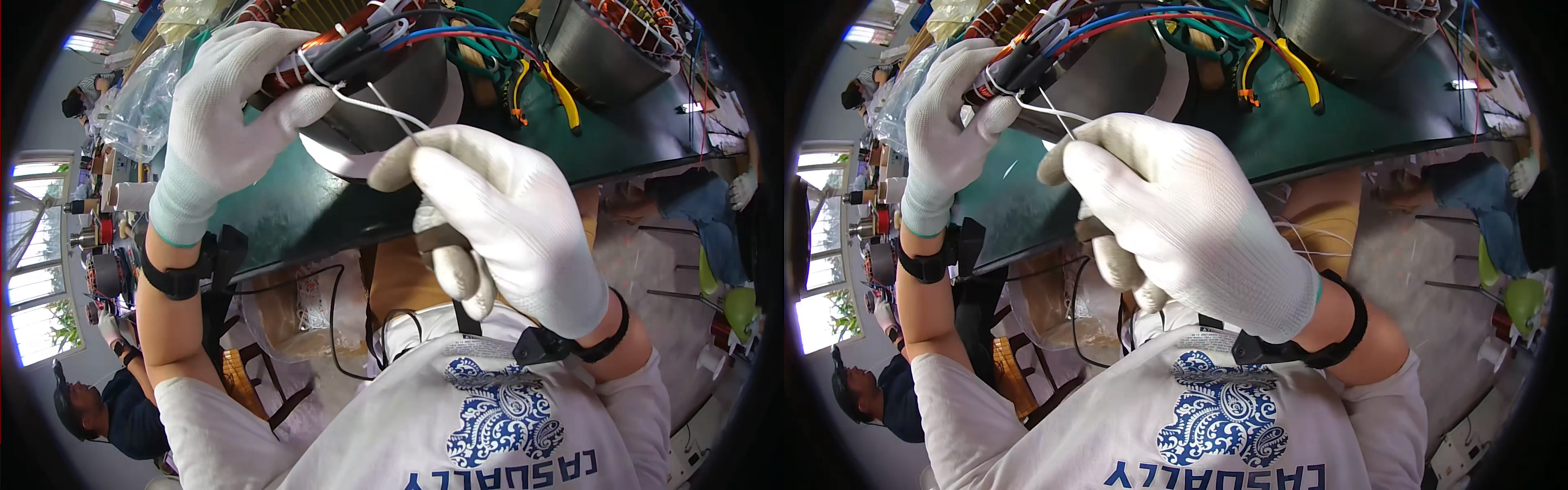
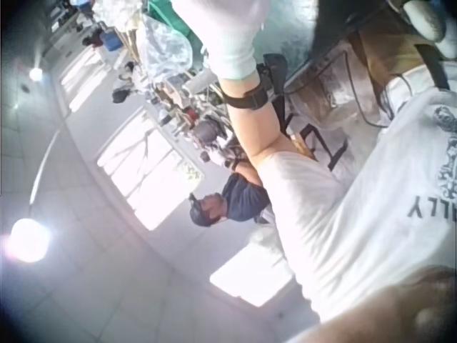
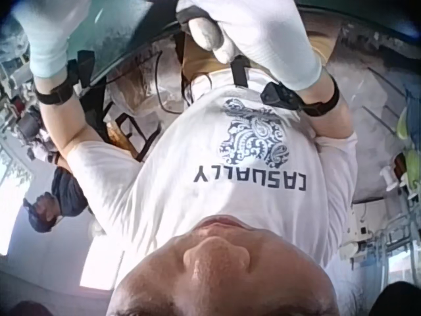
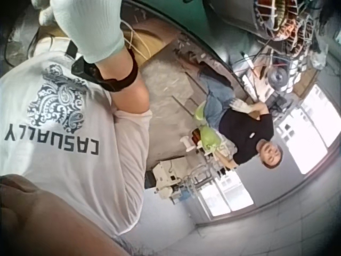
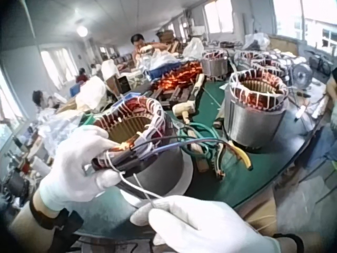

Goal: Wiring and securing connections on motor stators at a fabrication bench.

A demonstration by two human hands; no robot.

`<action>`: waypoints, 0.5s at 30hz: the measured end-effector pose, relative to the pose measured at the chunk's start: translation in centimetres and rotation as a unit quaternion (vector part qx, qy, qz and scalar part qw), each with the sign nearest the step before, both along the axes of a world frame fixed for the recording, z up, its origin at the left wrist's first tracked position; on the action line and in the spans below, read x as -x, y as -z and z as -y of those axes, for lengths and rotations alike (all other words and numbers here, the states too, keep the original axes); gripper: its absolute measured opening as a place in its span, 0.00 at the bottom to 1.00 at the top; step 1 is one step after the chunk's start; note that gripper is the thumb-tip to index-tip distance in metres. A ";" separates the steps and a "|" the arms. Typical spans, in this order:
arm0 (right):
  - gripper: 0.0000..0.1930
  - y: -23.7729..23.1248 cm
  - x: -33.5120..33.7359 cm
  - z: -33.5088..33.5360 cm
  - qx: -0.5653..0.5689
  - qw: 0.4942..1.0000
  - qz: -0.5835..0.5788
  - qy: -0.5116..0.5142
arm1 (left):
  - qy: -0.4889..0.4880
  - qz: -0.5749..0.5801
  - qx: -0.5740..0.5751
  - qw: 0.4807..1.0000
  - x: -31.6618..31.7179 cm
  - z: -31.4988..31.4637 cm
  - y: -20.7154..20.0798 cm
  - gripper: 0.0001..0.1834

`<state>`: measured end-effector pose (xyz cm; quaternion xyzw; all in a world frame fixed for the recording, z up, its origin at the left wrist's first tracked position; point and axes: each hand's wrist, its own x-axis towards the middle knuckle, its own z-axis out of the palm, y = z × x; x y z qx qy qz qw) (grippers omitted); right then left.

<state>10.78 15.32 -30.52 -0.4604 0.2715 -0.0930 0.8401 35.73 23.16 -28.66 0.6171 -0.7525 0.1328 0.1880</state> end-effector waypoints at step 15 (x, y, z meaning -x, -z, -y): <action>0.16 2.1 -2.9 3.6 0.382 0.924 0.016 0.029 | 0.070 0.040 -0.284 0.955 -0.6 7.2 -7.2 0.17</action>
